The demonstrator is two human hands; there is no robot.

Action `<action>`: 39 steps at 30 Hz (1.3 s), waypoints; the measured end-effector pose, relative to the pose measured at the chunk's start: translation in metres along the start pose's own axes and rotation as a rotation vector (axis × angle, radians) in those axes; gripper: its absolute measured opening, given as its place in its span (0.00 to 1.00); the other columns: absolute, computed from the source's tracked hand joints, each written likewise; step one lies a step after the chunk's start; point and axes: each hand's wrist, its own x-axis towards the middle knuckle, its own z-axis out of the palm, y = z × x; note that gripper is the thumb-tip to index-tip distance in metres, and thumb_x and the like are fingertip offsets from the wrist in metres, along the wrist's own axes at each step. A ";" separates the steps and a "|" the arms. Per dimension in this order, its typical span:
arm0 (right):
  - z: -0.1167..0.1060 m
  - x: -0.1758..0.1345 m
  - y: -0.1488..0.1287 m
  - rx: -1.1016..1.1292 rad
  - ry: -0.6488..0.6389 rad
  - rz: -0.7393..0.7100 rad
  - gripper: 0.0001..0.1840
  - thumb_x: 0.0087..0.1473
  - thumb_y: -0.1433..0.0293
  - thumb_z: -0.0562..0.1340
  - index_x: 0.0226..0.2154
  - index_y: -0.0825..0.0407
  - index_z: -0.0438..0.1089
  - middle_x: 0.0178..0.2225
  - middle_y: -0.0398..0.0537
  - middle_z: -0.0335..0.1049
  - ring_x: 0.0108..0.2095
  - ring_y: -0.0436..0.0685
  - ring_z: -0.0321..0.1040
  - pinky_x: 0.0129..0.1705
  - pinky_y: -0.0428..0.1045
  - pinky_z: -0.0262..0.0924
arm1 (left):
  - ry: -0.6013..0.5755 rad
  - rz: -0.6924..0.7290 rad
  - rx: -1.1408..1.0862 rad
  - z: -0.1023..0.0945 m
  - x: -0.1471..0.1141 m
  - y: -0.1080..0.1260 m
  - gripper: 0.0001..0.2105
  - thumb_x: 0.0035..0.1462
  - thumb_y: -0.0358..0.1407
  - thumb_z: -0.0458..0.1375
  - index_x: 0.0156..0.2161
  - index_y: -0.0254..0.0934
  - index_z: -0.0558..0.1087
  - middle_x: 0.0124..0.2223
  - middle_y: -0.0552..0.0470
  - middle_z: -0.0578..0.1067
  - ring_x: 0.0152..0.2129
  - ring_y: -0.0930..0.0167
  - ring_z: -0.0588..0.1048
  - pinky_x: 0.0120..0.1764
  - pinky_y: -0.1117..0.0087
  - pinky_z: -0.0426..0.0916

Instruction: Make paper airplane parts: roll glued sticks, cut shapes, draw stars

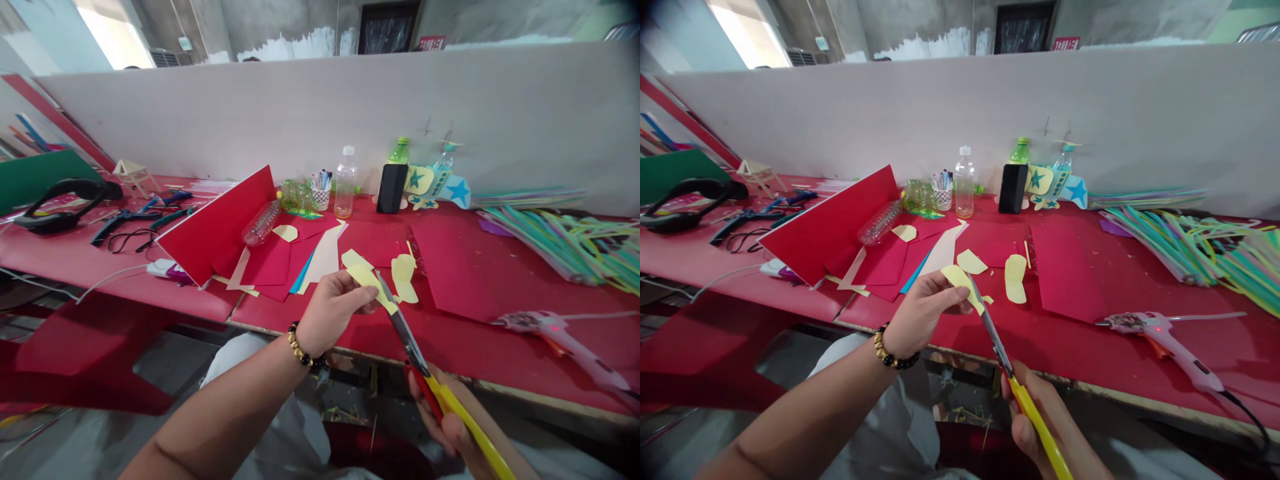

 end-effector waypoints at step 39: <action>0.002 -0.006 -0.021 0.048 0.029 0.104 0.41 0.29 0.34 0.60 0.33 0.51 0.65 0.22 0.39 0.54 0.19 0.46 0.49 0.17 0.43 0.49 | -0.114 -0.001 0.046 -0.007 0.001 -0.002 0.10 0.51 0.39 0.64 0.32 0.32 0.75 0.26 0.52 0.74 0.22 0.77 0.72 0.31 0.75 0.69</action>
